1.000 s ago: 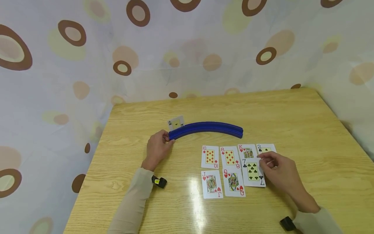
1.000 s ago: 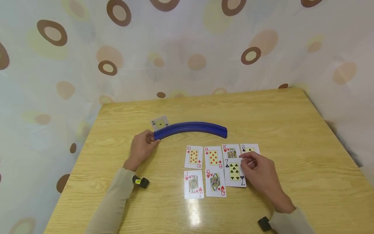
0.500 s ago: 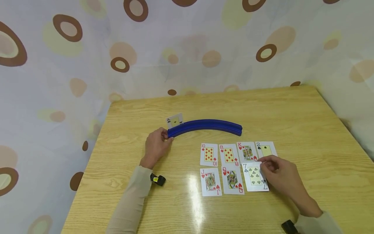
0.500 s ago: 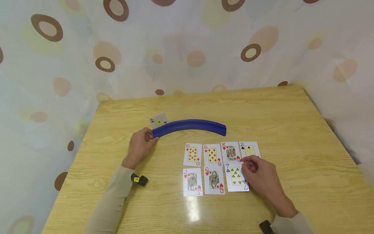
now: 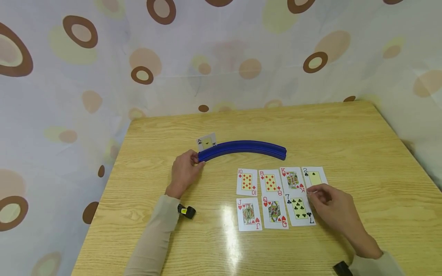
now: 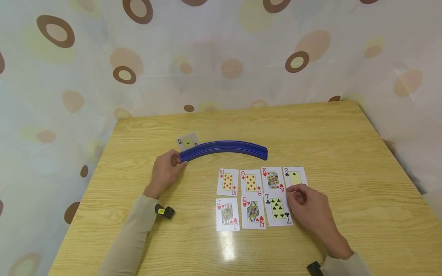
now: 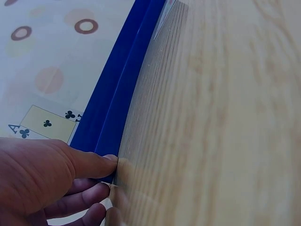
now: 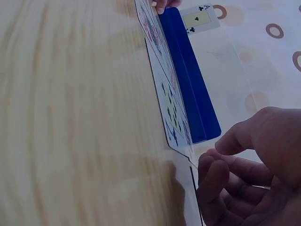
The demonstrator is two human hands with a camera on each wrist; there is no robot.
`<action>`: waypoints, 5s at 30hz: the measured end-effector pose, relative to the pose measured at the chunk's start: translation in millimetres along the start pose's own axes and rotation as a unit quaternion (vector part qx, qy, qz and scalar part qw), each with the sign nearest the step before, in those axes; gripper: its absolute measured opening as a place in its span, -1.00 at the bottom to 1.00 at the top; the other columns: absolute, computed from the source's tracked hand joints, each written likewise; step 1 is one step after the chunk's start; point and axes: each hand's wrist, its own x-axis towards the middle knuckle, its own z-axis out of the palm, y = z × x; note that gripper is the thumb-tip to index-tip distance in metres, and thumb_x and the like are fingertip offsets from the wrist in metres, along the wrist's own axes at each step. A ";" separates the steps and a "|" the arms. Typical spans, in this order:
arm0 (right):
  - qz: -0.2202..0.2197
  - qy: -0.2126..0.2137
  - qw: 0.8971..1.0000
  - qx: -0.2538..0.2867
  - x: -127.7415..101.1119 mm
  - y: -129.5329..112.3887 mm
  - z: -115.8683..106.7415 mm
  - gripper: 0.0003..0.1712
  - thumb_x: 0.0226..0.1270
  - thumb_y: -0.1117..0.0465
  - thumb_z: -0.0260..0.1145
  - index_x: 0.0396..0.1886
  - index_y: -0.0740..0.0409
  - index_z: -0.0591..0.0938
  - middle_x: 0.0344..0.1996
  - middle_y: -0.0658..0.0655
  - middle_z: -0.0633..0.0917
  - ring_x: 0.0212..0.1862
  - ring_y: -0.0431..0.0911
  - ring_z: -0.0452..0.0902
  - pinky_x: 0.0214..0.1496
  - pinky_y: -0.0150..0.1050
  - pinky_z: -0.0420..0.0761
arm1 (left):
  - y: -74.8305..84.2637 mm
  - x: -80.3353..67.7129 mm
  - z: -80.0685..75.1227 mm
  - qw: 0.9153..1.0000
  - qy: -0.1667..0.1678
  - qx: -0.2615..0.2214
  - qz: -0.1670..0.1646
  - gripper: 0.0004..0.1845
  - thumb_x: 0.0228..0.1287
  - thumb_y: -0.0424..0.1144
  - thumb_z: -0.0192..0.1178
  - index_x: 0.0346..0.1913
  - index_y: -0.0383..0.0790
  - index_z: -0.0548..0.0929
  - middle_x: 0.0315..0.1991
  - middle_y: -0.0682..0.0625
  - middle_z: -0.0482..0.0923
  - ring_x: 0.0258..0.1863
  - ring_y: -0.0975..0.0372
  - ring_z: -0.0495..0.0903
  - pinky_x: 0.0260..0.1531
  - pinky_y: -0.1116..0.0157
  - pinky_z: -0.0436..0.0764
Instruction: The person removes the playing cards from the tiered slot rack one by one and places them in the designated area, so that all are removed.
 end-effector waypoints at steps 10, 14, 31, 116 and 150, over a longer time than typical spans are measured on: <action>-0.032 0.005 0.998 0.047 -1.1 -16.9 10.3 -0.89 0.31 0.35 0.40 -0.21 0.13 0.76 -0.48 0.03 0.72 -0.47 -0.36 0.51 -0.48 -0.48 0.48 | -1.0 1.0 -0.6 1.000 -0.012 -0.005 -0.011 -0.69 0.29 -0.13 0.42 -0.04 -0.25 0.66 -0.23 -0.06 0.73 -0.29 0.13 0.65 -0.20 0.15 0.61; -0.049 -0.006 0.997 0.066 2.2 -29.1 15.4 -0.88 0.30 0.38 0.40 -0.22 0.13 0.77 -0.49 0.00 0.72 -0.47 -0.35 0.50 -0.49 -0.47 0.47 | -2.3 1.4 0.6 1.000 -0.012 -0.006 -0.010 -0.69 0.30 -0.13 0.42 -0.04 -0.25 0.66 -0.23 -0.06 0.73 -0.30 0.14 0.65 -0.21 0.16 0.61; -0.171 -0.021 0.978 0.114 49.5 -97.3 39.6 -0.89 0.38 0.32 0.36 -0.19 0.07 0.76 -0.48 -0.09 0.73 -0.43 -0.30 0.59 -0.44 -0.37 0.54 | 1.1 3.8 1.0 1.000 -0.011 -0.006 -0.007 -0.69 0.29 -0.13 0.42 -0.05 -0.25 0.66 -0.25 -0.05 0.73 -0.31 0.13 0.62 -0.22 0.18 0.60; -0.235 0.055 0.965 0.102 143.4 -159.6 68.9 -0.75 0.49 0.19 0.32 0.07 -0.05 0.78 -0.03 0.01 0.83 -0.17 -0.16 0.75 -0.29 -0.30 0.63 | 0.8 8.5 6.6 1.000 -0.005 0.002 0.005 -0.72 0.27 -0.12 0.44 -0.08 -0.20 0.68 -0.27 -0.02 0.74 -0.32 0.16 0.66 -0.22 0.19 0.62; -0.141 0.114 0.977 0.109 90.9 -72.0 3.2 -0.85 0.43 0.22 0.37 -0.07 0.13 0.72 -0.28 0.10 0.78 -0.27 -0.52 0.50 -0.30 -0.61 0.47 | -3.5 9.8 3.5 1.000 0.007 0.001 0.011 -0.72 0.27 -0.13 0.44 -0.08 -0.22 0.68 -0.28 -0.02 0.74 -0.31 0.15 0.67 -0.19 0.14 0.65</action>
